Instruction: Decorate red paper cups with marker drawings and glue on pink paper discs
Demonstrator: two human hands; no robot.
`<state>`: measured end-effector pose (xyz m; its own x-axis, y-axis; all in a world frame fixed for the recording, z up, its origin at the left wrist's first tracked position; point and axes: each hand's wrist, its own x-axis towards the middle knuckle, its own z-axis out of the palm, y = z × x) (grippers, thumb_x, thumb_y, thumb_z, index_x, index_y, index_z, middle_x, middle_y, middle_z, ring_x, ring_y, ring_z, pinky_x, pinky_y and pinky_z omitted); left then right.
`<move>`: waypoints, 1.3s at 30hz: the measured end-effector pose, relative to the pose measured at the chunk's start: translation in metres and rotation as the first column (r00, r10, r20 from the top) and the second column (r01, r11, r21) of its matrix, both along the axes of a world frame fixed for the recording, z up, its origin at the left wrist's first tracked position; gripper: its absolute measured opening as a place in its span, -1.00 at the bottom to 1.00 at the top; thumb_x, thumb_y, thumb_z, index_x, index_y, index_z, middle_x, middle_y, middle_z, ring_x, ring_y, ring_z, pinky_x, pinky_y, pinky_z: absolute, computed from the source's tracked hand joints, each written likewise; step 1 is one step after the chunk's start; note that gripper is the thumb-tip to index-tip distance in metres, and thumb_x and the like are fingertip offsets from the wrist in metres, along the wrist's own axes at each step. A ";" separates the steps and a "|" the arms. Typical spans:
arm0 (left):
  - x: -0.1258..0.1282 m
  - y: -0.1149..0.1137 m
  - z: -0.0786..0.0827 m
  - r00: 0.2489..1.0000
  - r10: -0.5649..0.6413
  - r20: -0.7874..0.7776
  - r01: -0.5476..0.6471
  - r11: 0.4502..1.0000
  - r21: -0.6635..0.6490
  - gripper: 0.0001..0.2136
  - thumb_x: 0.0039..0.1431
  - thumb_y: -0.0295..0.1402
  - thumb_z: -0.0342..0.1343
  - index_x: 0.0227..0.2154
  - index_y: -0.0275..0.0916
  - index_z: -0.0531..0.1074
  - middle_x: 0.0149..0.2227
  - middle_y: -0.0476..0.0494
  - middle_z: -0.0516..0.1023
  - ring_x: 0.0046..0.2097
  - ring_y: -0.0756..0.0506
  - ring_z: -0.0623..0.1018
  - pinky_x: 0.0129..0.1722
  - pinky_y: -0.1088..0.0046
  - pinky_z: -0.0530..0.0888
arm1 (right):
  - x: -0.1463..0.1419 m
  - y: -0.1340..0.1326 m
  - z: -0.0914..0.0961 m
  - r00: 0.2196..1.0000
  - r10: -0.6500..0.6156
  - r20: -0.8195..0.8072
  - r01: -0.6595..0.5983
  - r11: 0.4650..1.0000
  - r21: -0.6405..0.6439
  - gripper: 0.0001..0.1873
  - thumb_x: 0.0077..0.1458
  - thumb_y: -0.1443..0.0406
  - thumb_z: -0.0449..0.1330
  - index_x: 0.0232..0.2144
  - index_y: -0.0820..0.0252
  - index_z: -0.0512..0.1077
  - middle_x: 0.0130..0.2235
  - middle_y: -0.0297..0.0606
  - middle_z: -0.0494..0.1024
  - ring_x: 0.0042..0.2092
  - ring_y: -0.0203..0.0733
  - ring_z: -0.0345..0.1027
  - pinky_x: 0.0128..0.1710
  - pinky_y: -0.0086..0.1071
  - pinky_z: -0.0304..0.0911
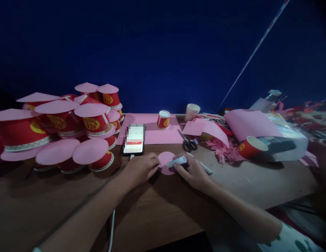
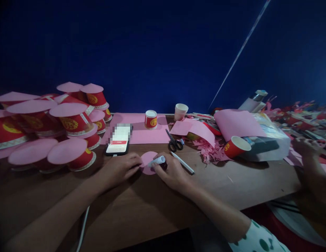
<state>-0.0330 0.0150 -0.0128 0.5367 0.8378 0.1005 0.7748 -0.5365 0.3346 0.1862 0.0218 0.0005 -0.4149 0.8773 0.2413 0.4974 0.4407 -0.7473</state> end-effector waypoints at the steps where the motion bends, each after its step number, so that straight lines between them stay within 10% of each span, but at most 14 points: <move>1: 0.000 0.000 0.000 1.000 0.001 0.001 -0.001 1.000 0.000 -0.79 0.20 -0.34 -0.08 -0.20 -0.18 0.43 -0.17 -0.11 0.47 -0.20 -0.07 0.49 -0.26 0.45 0.38 | -0.001 0.000 0.001 1.000 0.005 -0.004 -0.005 1.000 -0.003 -0.86 0.09 0.29 0.10 -0.29 0.18 0.40 -0.38 -0.31 0.52 -0.35 -0.23 0.37 -0.32 -0.41 0.21; 17: 0.000 -0.001 0.000 1.000 0.001 0.013 -0.001 1.000 -0.003 -0.78 0.17 -0.38 -0.08 -0.19 -0.16 0.44 -0.15 -0.13 0.46 -0.16 -0.10 0.49 -0.25 0.43 0.38 | -0.003 -0.001 0.004 0.996 -0.013 0.091 0.010 0.999 0.032 -0.83 0.06 0.29 0.12 -0.24 0.15 0.37 -0.45 -0.36 0.47 -0.46 -0.27 0.29 -0.43 -0.43 0.15; 27: 0.002 -0.001 0.010 0.969 0.109 0.224 -0.128 0.989 0.071 -0.69 0.11 -0.50 -0.14 -0.12 -0.23 0.39 -0.13 -0.16 0.42 -0.13 -0.12 0.45 -0.16 0.34 0.40 | 0.048 0.016 0.000 0.961 -0.229 -0.155 0.227 0.973 -0.033 -0.73 0.01 0.26 0.17 -0.19 0.17 0.32 -0.32 -0.29 0.47 -0.33 -0.20 0.32 -0.34 -0.36 0.19; 39: 0.010 0.002 0.013 0.481 0.467 0.742 -0.120 0.873 -0.472 -0.65 -0.03 -0.26 0.20 -0.15 -0.26 0.42 0.09 -0.25 0.33 0.01 -0.18 0.46 0.00 0.22 0.39 | 0.050 -0.010 -0.009 0.977 -0.192 -0.092 0.186 0.980 -0.067 -0.76 0.09 0.26 0.10 -0.17 0.17 0.39 -0.26 -0.26 0.49 -0.29 -0.18 0.33 -0.30 -0.35 0.21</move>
<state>-0.0233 0.0172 0.0006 0.0700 0.9963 0.0506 0.1465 -0.0604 0.9874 0.2358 0.0122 -0.0085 -0.2173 0.9511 0.2194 0.4911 0.3008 -0.8175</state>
